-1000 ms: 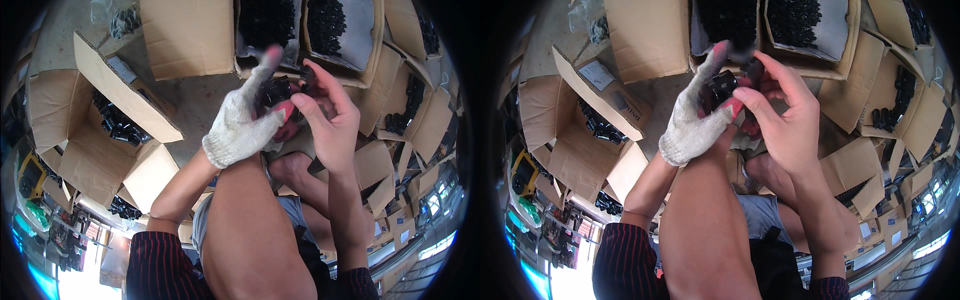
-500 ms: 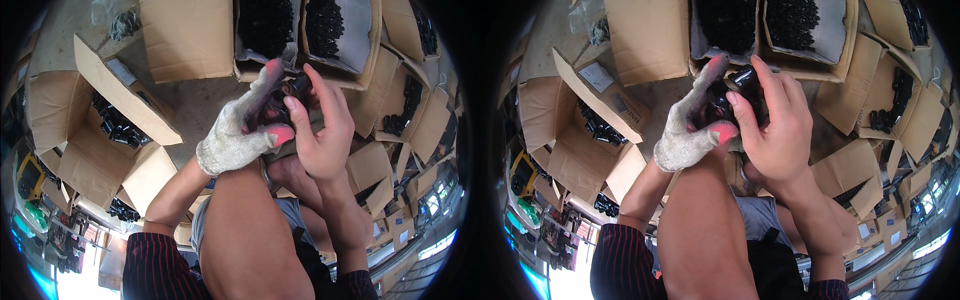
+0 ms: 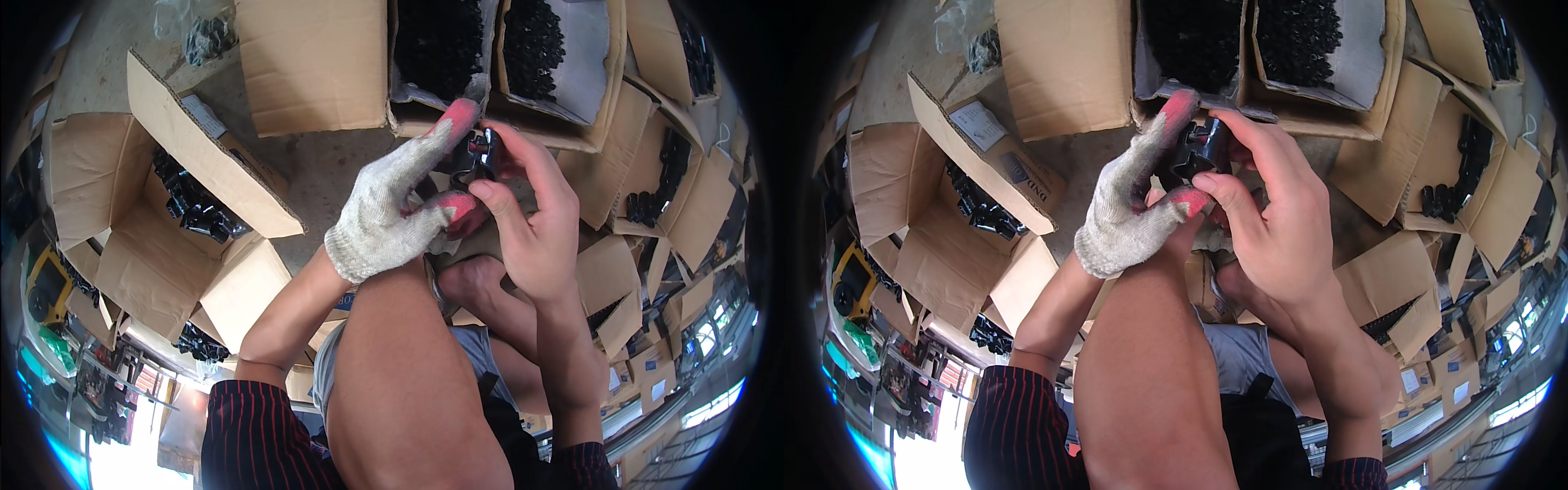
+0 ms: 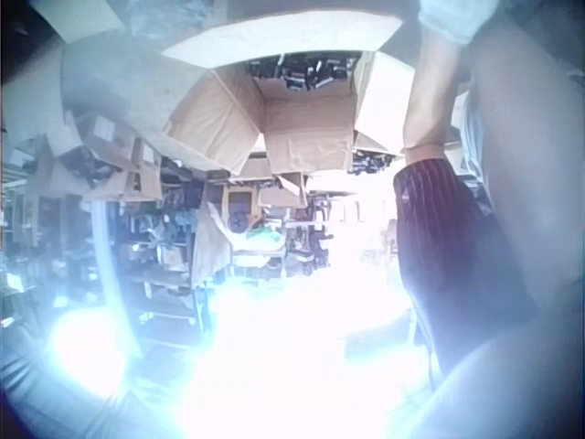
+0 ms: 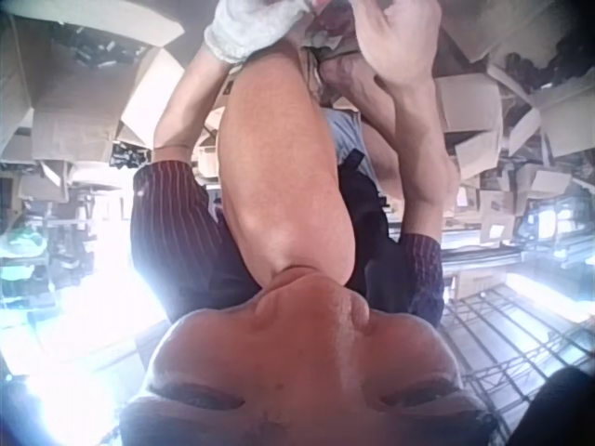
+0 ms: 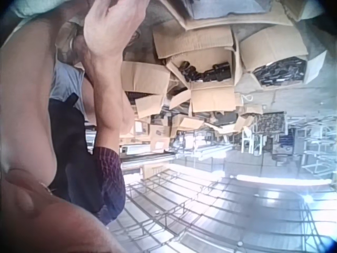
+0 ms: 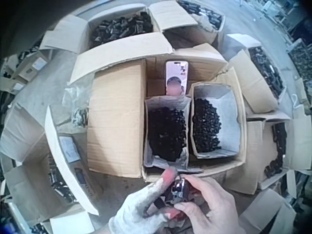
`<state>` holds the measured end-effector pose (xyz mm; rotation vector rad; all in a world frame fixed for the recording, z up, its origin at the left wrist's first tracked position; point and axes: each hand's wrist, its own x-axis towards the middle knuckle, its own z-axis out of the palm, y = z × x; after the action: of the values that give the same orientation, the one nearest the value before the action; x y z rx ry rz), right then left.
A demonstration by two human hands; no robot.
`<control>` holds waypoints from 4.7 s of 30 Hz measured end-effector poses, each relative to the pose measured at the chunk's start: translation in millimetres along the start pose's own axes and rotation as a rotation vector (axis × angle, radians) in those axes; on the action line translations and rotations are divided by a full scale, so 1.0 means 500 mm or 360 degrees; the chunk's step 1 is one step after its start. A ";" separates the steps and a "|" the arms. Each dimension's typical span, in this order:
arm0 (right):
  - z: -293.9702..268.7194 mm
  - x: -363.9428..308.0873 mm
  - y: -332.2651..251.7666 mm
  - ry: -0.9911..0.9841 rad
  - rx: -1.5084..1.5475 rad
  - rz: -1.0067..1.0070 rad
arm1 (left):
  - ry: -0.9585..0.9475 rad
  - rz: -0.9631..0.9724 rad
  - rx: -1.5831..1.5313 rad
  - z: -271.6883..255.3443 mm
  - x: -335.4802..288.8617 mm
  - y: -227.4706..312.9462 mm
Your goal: The person assembles small black plastic components by hand, picking pieces from cardboard boxes and fitting them together.
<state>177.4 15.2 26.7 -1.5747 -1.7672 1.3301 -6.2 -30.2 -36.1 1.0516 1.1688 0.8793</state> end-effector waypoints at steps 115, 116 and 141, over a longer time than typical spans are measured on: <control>-0.070 0.004 0.000 -0.0026 0.0545 0.0379 | 0.0071 -0.0352 -0.1056 0.012 0.009 0.047; -0.070 0.005 0.002 -0.0052 0.0492 0.0347 | 0.0083 -0.0351 -0.1081 0.010 0.004 0.041; -0.005 0.013 0.017 0.0237 0.1308 0.0794 | 0.0084 0.0091 0.0424 0.023 0.053 0.120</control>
<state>182.1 21.3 18.6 -1.5715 -0.5780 1.7807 9.7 10.0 14.6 1.2894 1.3312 0.8144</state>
